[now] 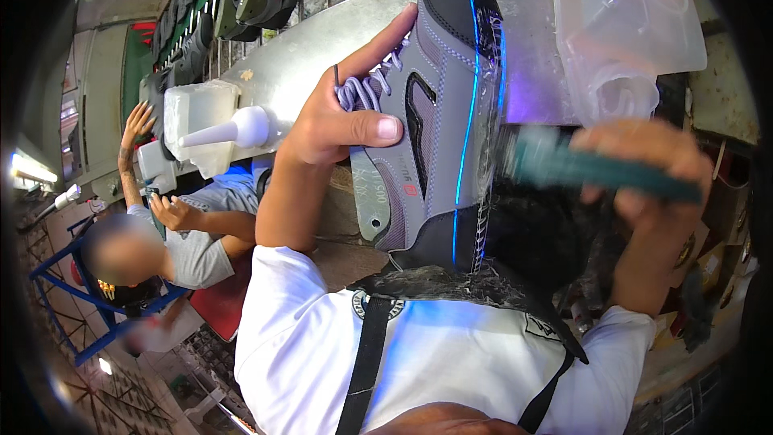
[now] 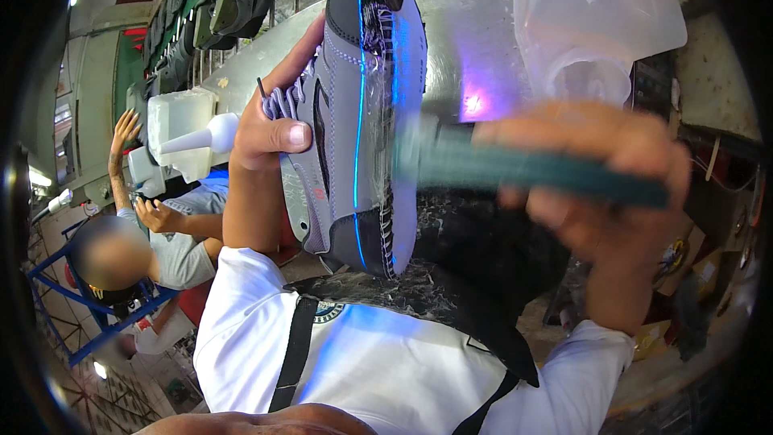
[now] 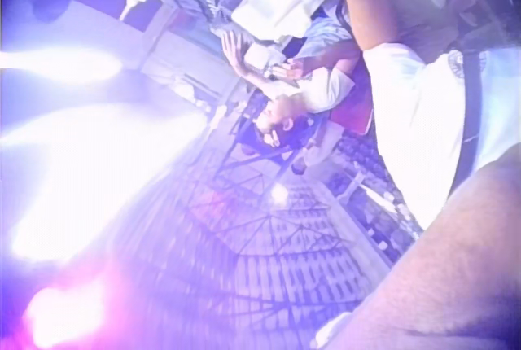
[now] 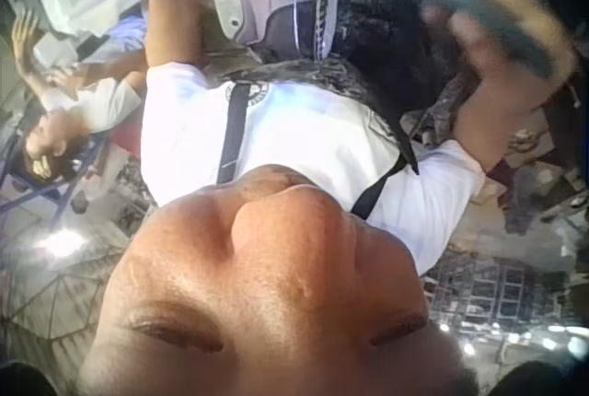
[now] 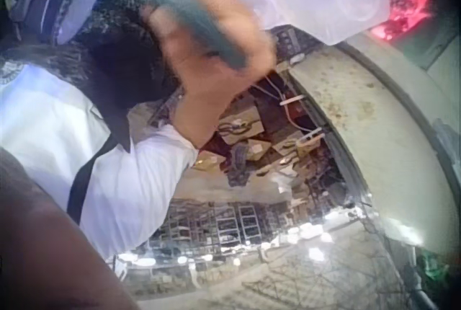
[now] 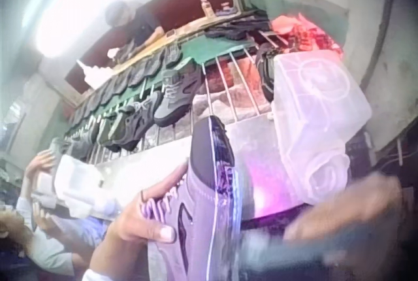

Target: The person applies glue to the sole edges of several shoes using a brush. They repeatedly dip the brush into a container of glue and spread it along the seams of each shoe, then place the shoes back on a rack.

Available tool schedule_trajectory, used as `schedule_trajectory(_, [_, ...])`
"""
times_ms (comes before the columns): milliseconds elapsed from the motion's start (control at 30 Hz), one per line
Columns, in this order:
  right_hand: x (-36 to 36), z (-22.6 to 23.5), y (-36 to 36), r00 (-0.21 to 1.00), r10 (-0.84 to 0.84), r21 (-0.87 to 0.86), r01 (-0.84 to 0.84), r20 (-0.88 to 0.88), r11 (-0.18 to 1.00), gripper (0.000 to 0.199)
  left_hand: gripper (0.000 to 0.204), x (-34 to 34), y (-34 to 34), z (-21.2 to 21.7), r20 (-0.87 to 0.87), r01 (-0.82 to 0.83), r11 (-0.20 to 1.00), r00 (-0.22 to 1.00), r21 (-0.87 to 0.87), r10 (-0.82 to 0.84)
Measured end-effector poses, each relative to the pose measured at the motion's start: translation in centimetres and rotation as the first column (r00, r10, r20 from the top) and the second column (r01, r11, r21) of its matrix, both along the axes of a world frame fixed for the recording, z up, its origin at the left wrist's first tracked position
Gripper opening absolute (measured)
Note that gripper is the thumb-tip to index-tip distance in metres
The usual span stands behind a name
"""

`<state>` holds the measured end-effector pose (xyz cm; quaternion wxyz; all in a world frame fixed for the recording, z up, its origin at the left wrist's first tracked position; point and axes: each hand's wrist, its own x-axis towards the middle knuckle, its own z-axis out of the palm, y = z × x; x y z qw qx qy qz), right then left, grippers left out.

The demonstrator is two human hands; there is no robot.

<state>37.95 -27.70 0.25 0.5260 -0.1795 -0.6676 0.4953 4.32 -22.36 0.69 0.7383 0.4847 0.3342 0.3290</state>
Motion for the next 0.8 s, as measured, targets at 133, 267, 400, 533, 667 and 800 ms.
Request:
schedule_trajectory(133, [0.9, 1.3, 1.9, 0.958, -0.202, 0.119, 0.181, 0.203, 0.976, 0.036, 0.110, 0.5, 0.3, 0.6, 0.007, 0.035, 0.999, 0.999, 0.019, -0.036])
schedule_trajectory(267, [1.3, 3.0, 2.4, 0.891, -0.199, 0.308, 0.070, 0.409, 0.949, 0.034, 0.108, 0.3, -0.1, 1.4, -0.013, 0.035, 0.999, 0.999, 0.041, -0.034])
schedule_trajectory(400, [0.9, 2.8, 0.7, 0.896, -0.194, 0.225, 0.109, 0.400, 0.968, 0.033, 0.106, 0.6, -0.1, 1.6, -0.021, 0.026, 0.996, 0.999, 0.082, -0.024])
schedule_trajectory(533, [0.7, 2.8, 0.0, 0.920, -0.139, 0.184, 0.074, 0.368, 0.980, 0.033, 0.106, 0.9, -0.4, 2.0, -0.045, 0.015, 0.997, 0.999, 0.072, -0.011])
schedule_trajectory(667, [0.2, 2.4, -0.6, 0.935, -0.105, 0.187, 0.043, 0.337, 0.981, 0.033, 0.106, 0.9, -0.2, 1.7, -0.042, 0.022, 0.996, 0.999, 0.083, -0.018])
schedule_trajectory(800, [-0.4, 1.6, -0.8, 0.953, -0.093, 0.213, 0.031, 0.288, 0.977, 0.032, 0.104, 0.4, 0.1, 1.5, -0.080, 0.025, 0.994, 0.997, 0.111, -0.016])
